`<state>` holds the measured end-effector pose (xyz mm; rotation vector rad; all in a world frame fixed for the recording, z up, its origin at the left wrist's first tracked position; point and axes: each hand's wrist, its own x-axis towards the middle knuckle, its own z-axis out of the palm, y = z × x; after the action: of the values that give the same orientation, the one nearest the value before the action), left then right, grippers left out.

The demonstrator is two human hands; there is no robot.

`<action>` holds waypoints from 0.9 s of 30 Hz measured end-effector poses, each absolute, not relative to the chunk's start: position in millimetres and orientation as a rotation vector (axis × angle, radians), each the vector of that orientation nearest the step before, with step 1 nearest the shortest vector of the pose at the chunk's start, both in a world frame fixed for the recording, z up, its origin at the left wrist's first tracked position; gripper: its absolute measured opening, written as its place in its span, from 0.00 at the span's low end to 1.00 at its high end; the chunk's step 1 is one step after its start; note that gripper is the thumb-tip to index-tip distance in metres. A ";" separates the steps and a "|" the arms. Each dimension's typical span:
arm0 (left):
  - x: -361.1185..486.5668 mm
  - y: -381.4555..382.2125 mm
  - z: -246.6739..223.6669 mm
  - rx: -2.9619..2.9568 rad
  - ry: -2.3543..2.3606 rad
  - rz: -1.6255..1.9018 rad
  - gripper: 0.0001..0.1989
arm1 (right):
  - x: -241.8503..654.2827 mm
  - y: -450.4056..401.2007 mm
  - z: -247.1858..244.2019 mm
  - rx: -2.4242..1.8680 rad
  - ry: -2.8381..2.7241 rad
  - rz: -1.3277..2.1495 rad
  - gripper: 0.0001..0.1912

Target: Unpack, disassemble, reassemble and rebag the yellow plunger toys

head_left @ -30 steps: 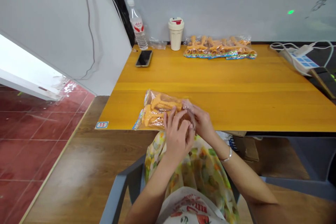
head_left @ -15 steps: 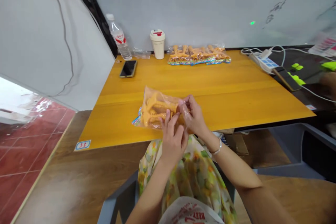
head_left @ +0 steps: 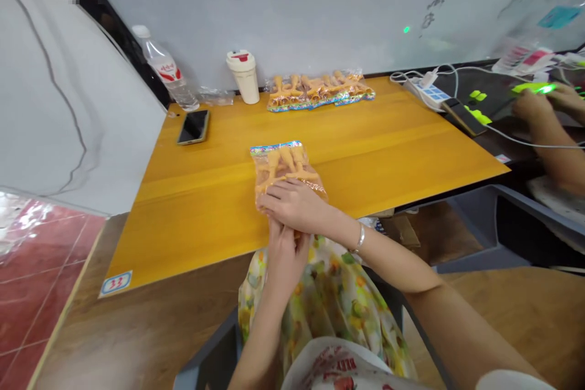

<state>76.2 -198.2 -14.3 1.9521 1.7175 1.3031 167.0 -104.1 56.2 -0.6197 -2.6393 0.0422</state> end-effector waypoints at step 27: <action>-7.4 -151.8 3.8 1.602 1.656 1.219 0.15 | 256.8 -97.2 -1.8 -1.185 -2.175 0.394 0.19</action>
<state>-7.4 -151.8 3.8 1.6022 1.6560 1.2187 256.8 -97.2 -1.8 -1.1848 -2.1749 0.3937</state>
